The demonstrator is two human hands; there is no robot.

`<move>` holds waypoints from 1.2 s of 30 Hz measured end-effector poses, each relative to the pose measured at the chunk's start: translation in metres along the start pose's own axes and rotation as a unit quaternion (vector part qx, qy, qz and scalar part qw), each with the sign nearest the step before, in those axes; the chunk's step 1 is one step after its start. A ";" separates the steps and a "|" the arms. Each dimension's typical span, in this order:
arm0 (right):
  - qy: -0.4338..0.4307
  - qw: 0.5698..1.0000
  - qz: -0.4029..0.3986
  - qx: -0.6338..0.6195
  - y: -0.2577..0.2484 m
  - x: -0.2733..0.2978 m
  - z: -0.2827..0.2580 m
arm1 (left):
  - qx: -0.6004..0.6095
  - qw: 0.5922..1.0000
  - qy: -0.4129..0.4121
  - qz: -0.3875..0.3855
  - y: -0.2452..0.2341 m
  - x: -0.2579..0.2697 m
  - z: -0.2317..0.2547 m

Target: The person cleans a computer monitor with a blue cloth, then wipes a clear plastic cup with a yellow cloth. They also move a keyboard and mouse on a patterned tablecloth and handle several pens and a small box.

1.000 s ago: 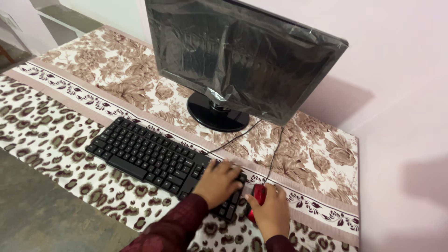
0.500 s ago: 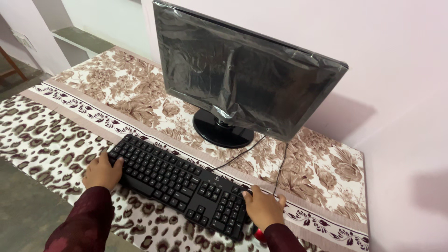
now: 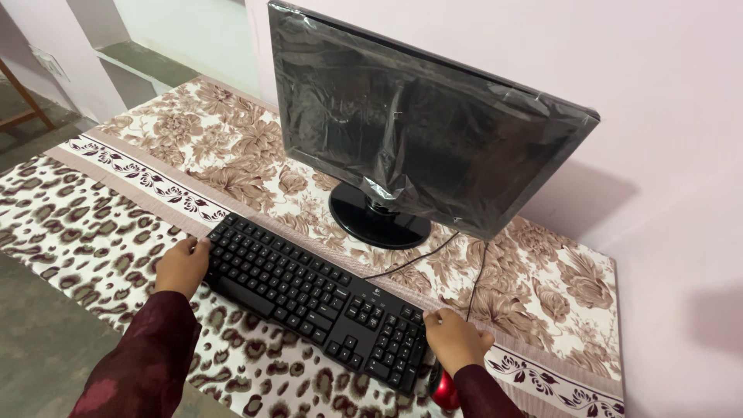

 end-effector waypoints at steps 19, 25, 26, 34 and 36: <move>-0.132 0.981 0.064 -0.123 -0.001 -0.019 0.058 | 0.058 0.964 0.253 0.065 -0.024 0.058 0.103; -0.145 0.973 0.028 -0.175 0.003 -0.017 0.108 | 0.083 0.931 0.353 0.039 -0.027 0.097 0.161; -0.151 0.973 0.019 -0.173 0.004 -0.012 0.110 | 0.079 0.930 0.358 0.037 -0.024 0.105 0.168; -0.172 0.976 0.000 -0.132 0.017 0.033 0.100 | 0.057 0.910 0.411 -0.013 -0.007 0.171 0.211; -0.180 0.973 0.009 -0.142 0.015 0.034 0.103 | 0.053 0.903 0.425 -0.030 -0.009 0.186 0.220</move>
Point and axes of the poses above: each hand's wrist, its own x-axis away from the middle knuckle, its own y-axis out of the palm, z = x × y, the point moved 2 cm from there along -x, towards the middle knuckle, and after that the axes turned 3 degrees about x, right-handed, at the moved point
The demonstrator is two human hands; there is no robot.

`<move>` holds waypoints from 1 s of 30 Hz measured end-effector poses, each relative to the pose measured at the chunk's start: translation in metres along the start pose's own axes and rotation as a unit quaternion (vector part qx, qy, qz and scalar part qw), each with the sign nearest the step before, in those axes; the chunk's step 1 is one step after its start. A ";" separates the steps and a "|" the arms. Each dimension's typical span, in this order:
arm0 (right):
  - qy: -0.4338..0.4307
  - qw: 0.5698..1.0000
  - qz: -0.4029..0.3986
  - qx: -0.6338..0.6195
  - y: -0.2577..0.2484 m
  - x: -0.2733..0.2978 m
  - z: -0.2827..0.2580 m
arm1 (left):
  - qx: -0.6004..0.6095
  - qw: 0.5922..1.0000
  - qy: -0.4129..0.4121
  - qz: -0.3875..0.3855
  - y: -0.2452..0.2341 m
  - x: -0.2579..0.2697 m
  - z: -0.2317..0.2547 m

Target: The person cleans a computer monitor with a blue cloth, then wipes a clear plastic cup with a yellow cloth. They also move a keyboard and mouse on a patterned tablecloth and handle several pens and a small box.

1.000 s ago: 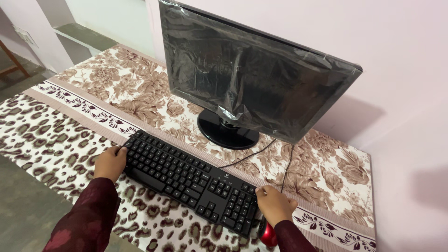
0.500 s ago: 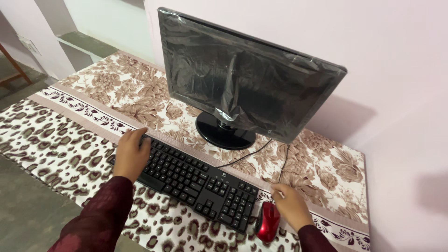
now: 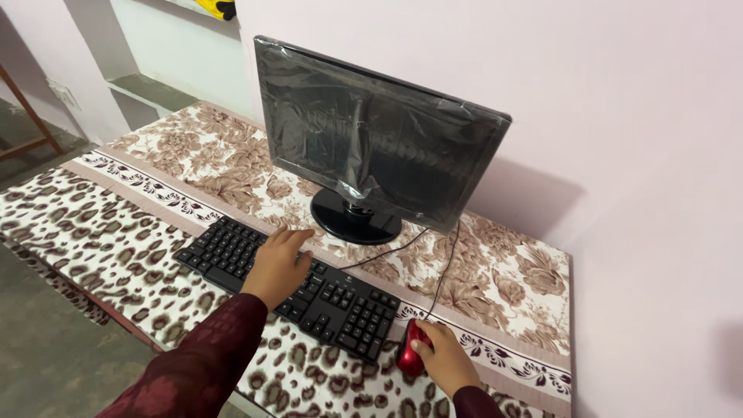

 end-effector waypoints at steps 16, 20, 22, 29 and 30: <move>-0.072 0.994 0.074 -0.038 -0.063 0.019 -0.040 | -0.045 0.994 -0.025 -0.095 -0.050 0.005 0.084; -0.072 0.994 0.063 -0.053 -0.090 0.033 -0.067 | -0.050 0.991 -0.017 -0.120 -0.069 0.007 0.098; -0.089 0.988 0.105 -0.063 -0.102 0.041 -0.083 | -0.053 0.990 -0.011 -0.131 -0.081 0.005 0.103; -0.092 0.987 0.121 -0.055 -0.123 0.052 -0.154 | -0.072 0.992 0.026 -0.103 -0.139 -0.017 0.104; -0.126 0.982 0.133 -0.052 -0.124 0.052 -0.168 | -0.072 0.992 0.035 -0.095 -0.148 -0.019 0.102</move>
Point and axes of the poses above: each hand's wrist, its own x-axis away from the middle knuckle, its own y-axis out of the palm, z = x × y, the point moved 2 cm from there along -x, towards the middle knuckle, and after that the axes turned 3 degrees about x, right-handed, at the moved point
